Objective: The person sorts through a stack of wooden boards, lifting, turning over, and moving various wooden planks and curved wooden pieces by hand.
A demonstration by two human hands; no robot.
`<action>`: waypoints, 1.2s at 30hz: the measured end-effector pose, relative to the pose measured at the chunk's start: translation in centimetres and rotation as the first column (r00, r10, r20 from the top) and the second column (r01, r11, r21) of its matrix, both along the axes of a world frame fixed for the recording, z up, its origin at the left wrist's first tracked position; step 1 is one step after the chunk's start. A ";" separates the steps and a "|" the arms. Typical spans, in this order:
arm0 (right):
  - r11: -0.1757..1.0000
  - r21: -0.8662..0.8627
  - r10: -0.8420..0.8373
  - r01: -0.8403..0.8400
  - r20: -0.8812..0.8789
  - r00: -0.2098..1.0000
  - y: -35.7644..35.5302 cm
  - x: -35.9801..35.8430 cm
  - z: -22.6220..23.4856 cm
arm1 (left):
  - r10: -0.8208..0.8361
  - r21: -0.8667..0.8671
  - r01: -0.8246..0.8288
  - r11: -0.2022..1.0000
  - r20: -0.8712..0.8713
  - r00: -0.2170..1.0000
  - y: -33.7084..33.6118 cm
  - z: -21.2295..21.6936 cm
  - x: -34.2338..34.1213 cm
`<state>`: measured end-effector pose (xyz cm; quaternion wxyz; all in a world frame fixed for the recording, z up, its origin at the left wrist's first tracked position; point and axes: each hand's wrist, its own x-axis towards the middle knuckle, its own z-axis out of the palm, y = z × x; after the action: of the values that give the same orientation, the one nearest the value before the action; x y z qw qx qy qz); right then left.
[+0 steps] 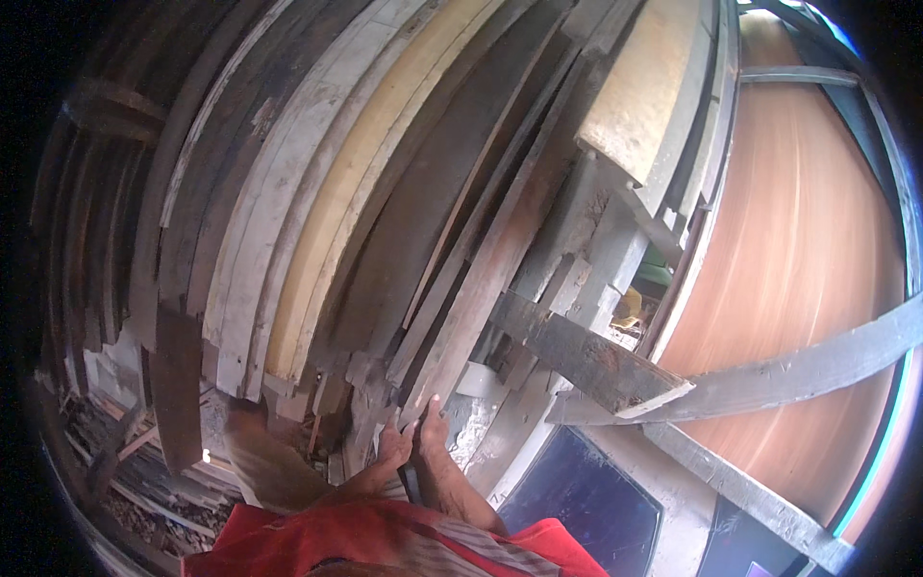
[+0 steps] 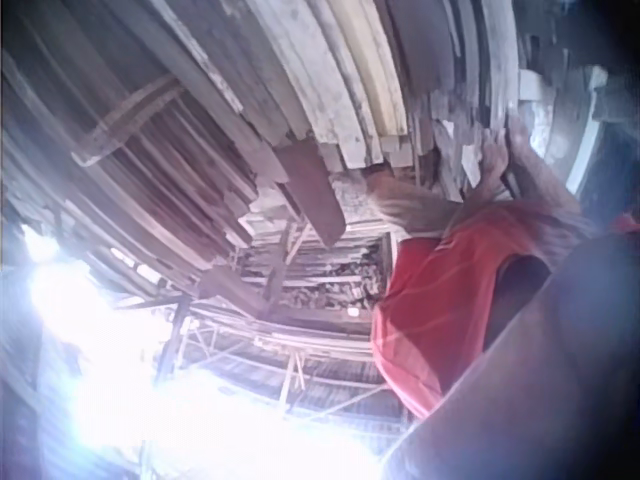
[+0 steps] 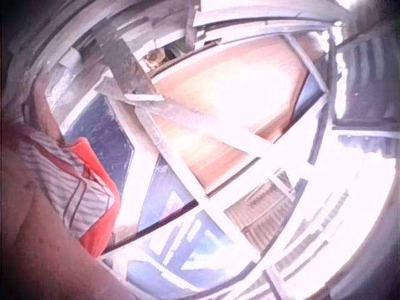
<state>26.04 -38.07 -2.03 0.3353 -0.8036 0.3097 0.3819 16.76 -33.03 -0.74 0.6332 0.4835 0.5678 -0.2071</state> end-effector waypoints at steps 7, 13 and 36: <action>0.909 0.064 -0.399 0.412 -0.154 0.904 0.1 1.1 0.0 | 0.017 0.150 -0.011 0.989 -0.039 0.999 0.9 1.6 2.4; 0.984 0.131 -0.123 0.116 0.044 0.991 7.9 6.1 5.0 | -0.020 0.291 -0.021 0.956 0.135 0.991 8.3 0.6 8.6; 0.433 0.056 0.843 -0.900 0.327 0.426 19.8 -0.2 5.0 | 0.525 0.755 -0.288 0.589 -0.087 0.846 46.6 -6.1 -28.9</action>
<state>25.80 -18.31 2.95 0.2106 -0.8446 -0.2440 0.4275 -12.18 13.53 -6.82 0.3290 0.5084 0.7878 0.1123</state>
